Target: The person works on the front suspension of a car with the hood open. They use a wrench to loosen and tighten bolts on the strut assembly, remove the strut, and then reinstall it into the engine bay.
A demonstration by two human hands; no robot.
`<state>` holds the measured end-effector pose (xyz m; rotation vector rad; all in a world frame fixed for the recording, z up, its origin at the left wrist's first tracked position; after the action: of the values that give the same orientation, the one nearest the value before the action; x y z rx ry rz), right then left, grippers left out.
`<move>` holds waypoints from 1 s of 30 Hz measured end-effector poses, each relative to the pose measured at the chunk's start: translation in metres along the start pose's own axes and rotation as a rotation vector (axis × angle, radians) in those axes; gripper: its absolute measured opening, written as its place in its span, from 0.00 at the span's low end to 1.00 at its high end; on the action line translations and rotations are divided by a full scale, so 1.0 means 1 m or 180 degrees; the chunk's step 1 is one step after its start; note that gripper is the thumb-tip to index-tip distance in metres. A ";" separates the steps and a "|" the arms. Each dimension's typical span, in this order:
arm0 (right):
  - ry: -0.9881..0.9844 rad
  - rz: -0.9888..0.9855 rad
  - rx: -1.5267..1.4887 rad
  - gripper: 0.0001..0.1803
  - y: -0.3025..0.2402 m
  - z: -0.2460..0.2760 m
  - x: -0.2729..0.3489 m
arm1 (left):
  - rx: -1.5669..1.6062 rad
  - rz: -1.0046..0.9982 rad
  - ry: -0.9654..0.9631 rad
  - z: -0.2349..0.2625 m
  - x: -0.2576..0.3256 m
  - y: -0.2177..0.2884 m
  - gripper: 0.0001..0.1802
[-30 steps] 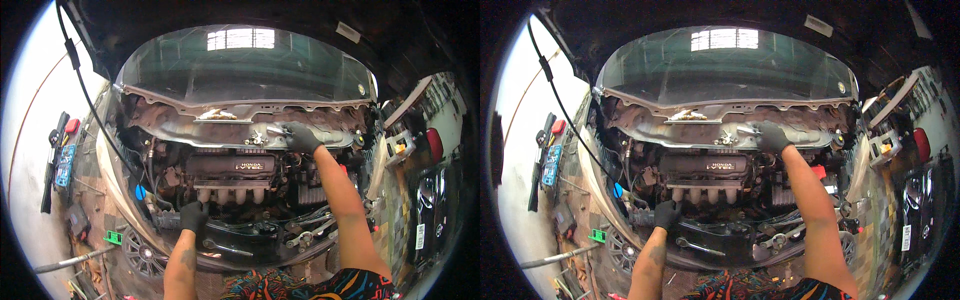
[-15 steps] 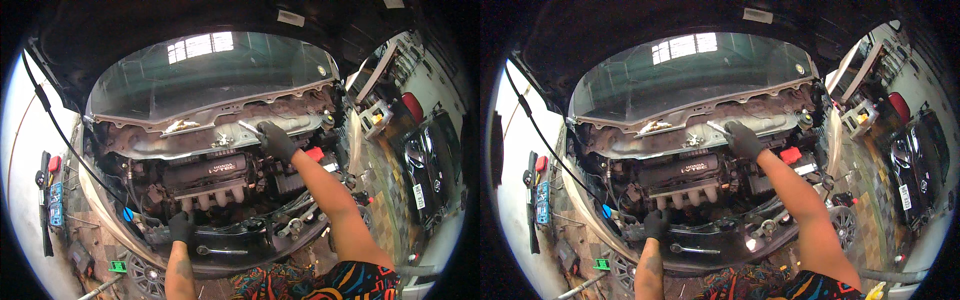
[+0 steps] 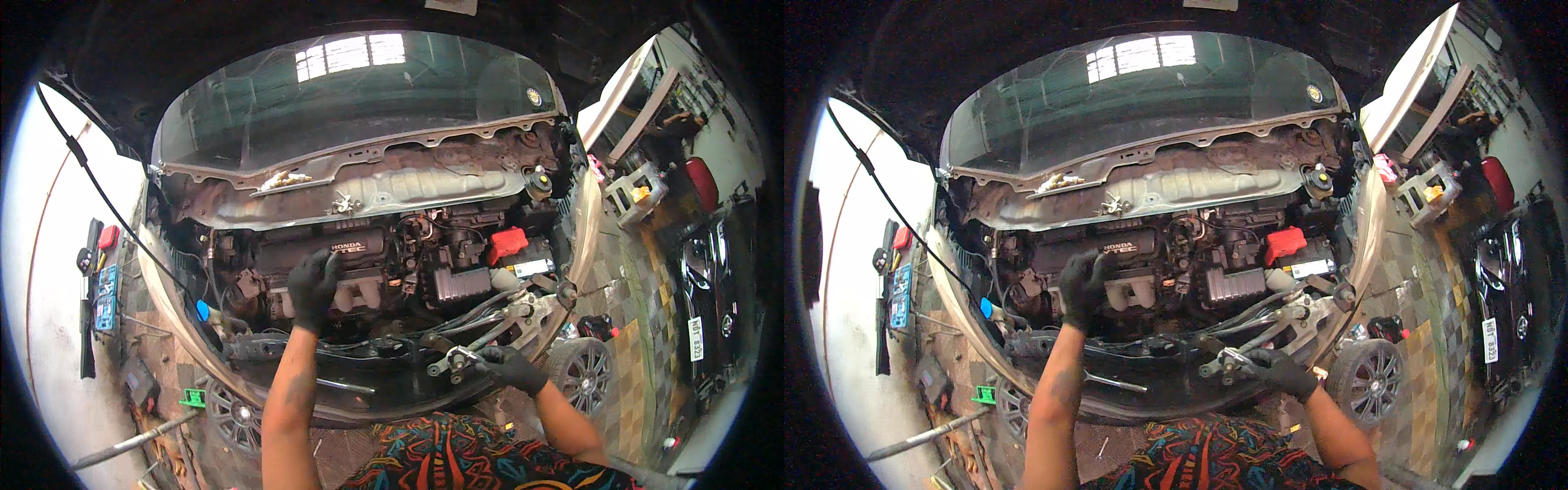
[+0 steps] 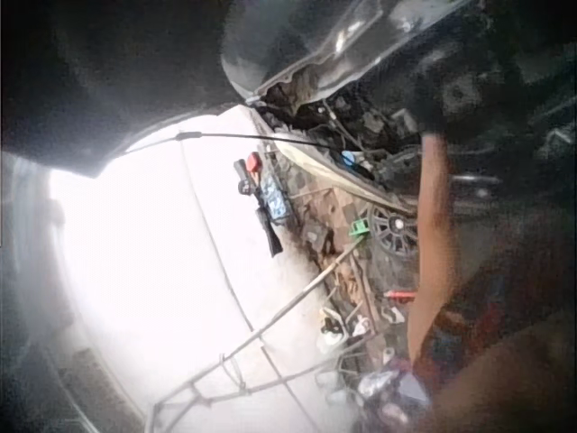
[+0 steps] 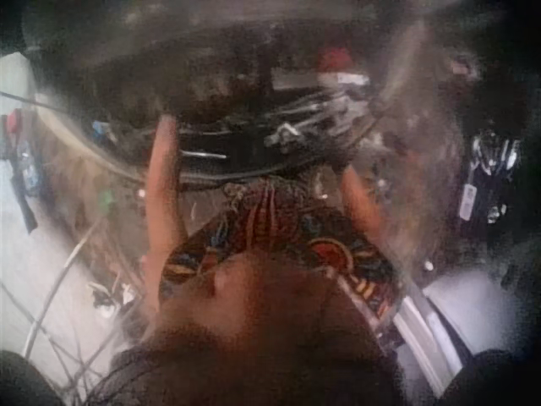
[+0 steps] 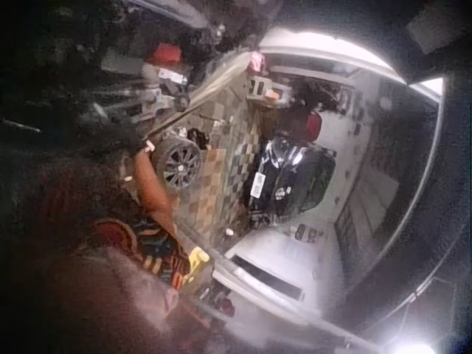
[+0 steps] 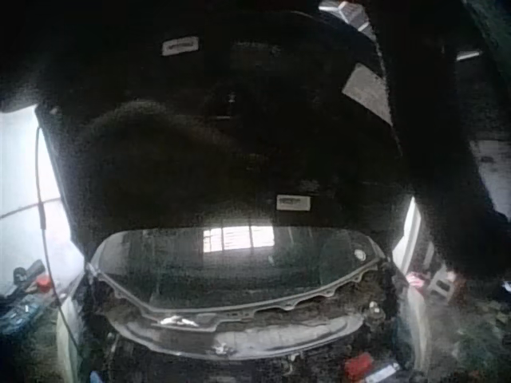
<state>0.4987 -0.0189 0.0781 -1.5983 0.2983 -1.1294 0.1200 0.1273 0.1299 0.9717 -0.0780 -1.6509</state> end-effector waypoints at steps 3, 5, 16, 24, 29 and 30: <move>-0.0050 -0.0146 -0.0281 0.15 -0.018 0.003 0.015 | -0.0189 -0.0034 0.0151 -0.020 -0.039 0.026 0.10; -0.0139 0.0038 -0.0367 0.21 0.005 0.020 0.021 | -0.0471 -0.0187 0.0348 -0.034 -0.053 0.029 0.10; 0.0274 0.0092 -0.0331 0.18 0.021 0.099 0.058 | -0.0854 -0.0001 0.0088 -0.052 -0.066 0.017 0.07; 0.0550 0.0298 -0.0050 0.18 0.002 0.112 0.049 | -0.0606 0.0098 0.0006 -0.049 -0.075 0.029 0.09; 0.0240 0.0153 -0.0713 0.19 0.006 0.097 0.051 | -0.0514 0.0933 -0.0201 -0.054 -0.079 0.003 0.14; 0.0300 0.0097 -0.0729 0.19 0.013 0.093 0.051 | -0.0509 0.1011 -0.0244 -0.052 -0.081 0.008 0.14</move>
<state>0.6018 -0.0014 0.0979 -1.7360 0.5284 -1.1822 0.1580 0.2146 0.1439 0.7330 -0.1423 -1.3784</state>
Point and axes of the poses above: each hand's wrist, its own x-axis away from the middle knuckle, its own z-axis out of the back of the hand, y = z × x, the point moved 6 cm from there along -x, towards the middle knuckle, and after that the axes turned 9 degrees about -y, right-handed, at the moved point
